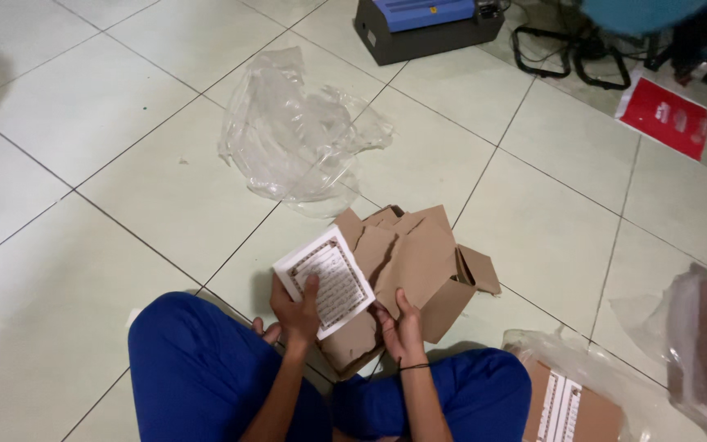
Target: The person places printed cards into small cardboard boxes by hand and then stacks the boxes on the floor.
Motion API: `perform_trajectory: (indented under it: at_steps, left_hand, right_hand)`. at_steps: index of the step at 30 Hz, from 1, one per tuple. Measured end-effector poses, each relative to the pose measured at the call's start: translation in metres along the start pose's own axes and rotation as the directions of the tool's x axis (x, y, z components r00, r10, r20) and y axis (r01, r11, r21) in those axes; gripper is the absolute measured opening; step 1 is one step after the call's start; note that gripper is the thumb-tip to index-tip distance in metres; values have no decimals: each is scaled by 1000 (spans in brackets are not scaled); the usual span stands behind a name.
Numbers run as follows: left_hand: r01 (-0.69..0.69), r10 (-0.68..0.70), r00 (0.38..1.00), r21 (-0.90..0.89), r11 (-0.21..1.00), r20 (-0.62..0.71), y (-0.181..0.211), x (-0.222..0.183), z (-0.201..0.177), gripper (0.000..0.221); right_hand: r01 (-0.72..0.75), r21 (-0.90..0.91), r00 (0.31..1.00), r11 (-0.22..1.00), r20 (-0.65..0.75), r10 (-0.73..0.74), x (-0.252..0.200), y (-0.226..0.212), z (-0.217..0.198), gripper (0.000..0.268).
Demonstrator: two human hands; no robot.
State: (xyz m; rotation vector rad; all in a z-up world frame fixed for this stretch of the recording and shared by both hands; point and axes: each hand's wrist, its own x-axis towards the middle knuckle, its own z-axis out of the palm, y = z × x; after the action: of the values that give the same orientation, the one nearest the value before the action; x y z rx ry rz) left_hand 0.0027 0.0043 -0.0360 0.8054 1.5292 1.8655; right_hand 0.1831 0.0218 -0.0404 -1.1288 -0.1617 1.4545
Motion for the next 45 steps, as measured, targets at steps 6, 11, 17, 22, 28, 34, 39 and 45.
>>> perform_trajectory:
  at_steps: [6, 11, 17, 22, 28, 34, 39, 45]
  left_hand:
    - [-51, 43, 993, -72, 996, -108, 35, 0, -5, 41]
    - [-89, 83, 979, -24, 996, -187, 57, -3, -14, 35]
    - [-49, 47, 982, -11, 999, -183, 94, -17, -24, 40]
    - [-118, 114, 987, -34, 992, -113, 103, -29, -31, 40]
    - [-185, 178, 981, -92, 978, -80, 124, -39, -40, 38]
    - [-104, 98, 993, -93, 990, -69, 161, -57, -37, 32]
    - [-114, 113, 993, 41, 993, 40, 164, -68, -39, 34]
    - [-315, 10, 815, 429, 847, 579, 172, -107, -20, 53]
  right_hand:
    - [194, -356, 980, 914, 21, -200, -38, -15, 3, 40]
    - [406, -793, 853, 455, 151, -500, -94, -61, 23, 68]
    - [294, -607, 953, 738, 128, -275, -86, -65, 15, 41]
    - [316, -919, 937, 234, 264, -230, -138, -82, 11, 97]
    - [426, -793, 901, 436, 327, -285, -200, -71, 36, 55]
    - [533, -795, 822, 290, 405, -400, -213, -34, 37, 40]
    - [736, -667, 627, 114, 609, -486, -249, -25, 38, 85]
    - [788, -398, 586, 470, 720, -371, -164, 5, -47, 85]
